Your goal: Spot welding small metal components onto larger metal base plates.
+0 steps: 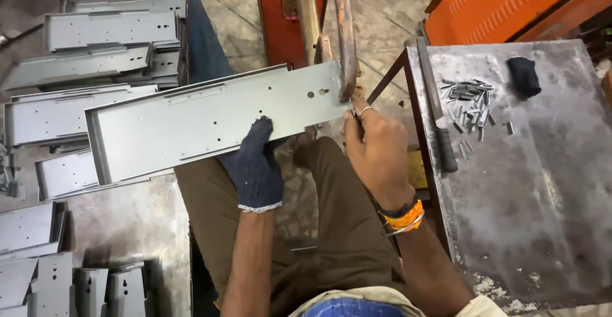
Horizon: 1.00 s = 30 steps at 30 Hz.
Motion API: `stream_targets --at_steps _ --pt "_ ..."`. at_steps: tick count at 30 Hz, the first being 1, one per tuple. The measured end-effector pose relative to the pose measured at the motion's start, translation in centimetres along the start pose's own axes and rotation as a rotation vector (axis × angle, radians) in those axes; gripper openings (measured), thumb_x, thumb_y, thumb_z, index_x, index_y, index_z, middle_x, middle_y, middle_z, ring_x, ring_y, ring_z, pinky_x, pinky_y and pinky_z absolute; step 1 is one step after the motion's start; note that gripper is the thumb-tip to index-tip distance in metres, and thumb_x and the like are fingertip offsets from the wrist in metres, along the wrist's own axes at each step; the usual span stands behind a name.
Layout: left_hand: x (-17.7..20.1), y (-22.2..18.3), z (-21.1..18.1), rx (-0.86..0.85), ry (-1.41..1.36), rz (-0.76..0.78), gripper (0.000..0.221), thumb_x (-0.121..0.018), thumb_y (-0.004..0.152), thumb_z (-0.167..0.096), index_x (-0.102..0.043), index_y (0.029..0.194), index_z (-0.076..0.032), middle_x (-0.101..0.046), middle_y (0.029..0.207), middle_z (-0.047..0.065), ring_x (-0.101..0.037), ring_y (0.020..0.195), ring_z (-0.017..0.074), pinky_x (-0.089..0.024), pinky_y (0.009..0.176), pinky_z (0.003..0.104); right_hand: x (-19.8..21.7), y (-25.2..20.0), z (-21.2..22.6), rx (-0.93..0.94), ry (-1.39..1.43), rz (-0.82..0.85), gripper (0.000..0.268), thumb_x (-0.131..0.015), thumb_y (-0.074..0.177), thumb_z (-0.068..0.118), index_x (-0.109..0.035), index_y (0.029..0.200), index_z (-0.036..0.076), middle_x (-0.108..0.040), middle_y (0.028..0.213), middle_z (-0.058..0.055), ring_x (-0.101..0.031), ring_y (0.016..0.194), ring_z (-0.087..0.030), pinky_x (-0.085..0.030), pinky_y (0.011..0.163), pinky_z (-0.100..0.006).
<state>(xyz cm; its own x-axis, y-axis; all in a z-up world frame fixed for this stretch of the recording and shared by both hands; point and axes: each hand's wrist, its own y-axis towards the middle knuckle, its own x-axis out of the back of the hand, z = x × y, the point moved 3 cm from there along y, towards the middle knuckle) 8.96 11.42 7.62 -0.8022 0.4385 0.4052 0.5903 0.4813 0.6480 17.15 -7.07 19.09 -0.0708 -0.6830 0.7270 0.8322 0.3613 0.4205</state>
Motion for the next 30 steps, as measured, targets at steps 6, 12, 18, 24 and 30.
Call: stream_targets --at_steps 6,12,18,24,30 --pt "-2.0 -0.6 1.2 0.887 -1.202 -0.282 0.025 -0.067 0.092 0.013 -0.072 0.114 0.003 -0.071 0.116 0.02 -0.068 0.107 0.0328 -0.058 0.092 0.047 -1.1 -0.9 -0.8 0.005 -0.083 -0.055 0.028 -0.068 0.095 0.014 -0.074 0.118 -0.001 -0.065 0.071 -0.024 -0.065 0.061 -0.038 -0.047 0.058 -0.048" --pt "1.4 -1.5 -1.3 -0.073 0.022 0.051 0.037 -0.062 0.091 0.012 -0.072 0.125 0.001 -0.074 0.126 0.017 -0.071 0.12 0.0305 -0.058 0.105 0.044 0.2 -1.3 0.4 0.005 -0.115 -0.112 0.025 -0.068 0.098 0.016 -0.076 0.116 0.001 -0.065 0.073 -0.023 -0.065 0.064 -0.039 -0.048 0.059 -0.047" --pt "5.1 -3.7 0.2 0.871 -1.054 -0.385 0.033 -0.075 0.087 0.005 -0.067 0.119 0.006 -0.07 0.114 0.014 -0.067 0.102 0.0267 -0.056 0.093 0.041 -4.3 -3.2 2.5 -0.014 -0.144 0.034 0.025 -0.072 0.095 0.03 -0.079 0.097 0.006 -0.063 0.061 -0.021 -0.063 0.058 -0.041 -0.046 0.055 -0.052" --pt "11.4 -12.8 4.6 1.135 -0.866 -0.988 0.047 -0.073 0.073 0.005 -0.064 0.12 0.001 -0.07 0.113 0.012 -0.069 0.097 0.0275 -0.061 0.086 0.045 -16.0 -6.5 4.5 0.406 -0.116 0.422 0.03 -0.069 0.087 0.034 -0.073 0.072 0.008 -0.068 0.066 -0.019 -0.067 0.063 -0.04 -0.05 0.059 -0.053" --pt "16.0 -20.6 6.0 1.233 -0.625 -1.264 0.046 -0.073 0.078 0.0 -0.066 0.123 0.0 -0.071 0.116 0.012 -0.07 0.099 0.029 -0.062 0.085 0.044 -20.1 -12.7 8.8 0.612 -0.192 0.763 0.026 -0.065 0.087 0.028 -0.073 0.07 0.01 -0.069 0.07 -0.018 -0.069 0.066 -0.039 -0.052 0.061 -0.051"
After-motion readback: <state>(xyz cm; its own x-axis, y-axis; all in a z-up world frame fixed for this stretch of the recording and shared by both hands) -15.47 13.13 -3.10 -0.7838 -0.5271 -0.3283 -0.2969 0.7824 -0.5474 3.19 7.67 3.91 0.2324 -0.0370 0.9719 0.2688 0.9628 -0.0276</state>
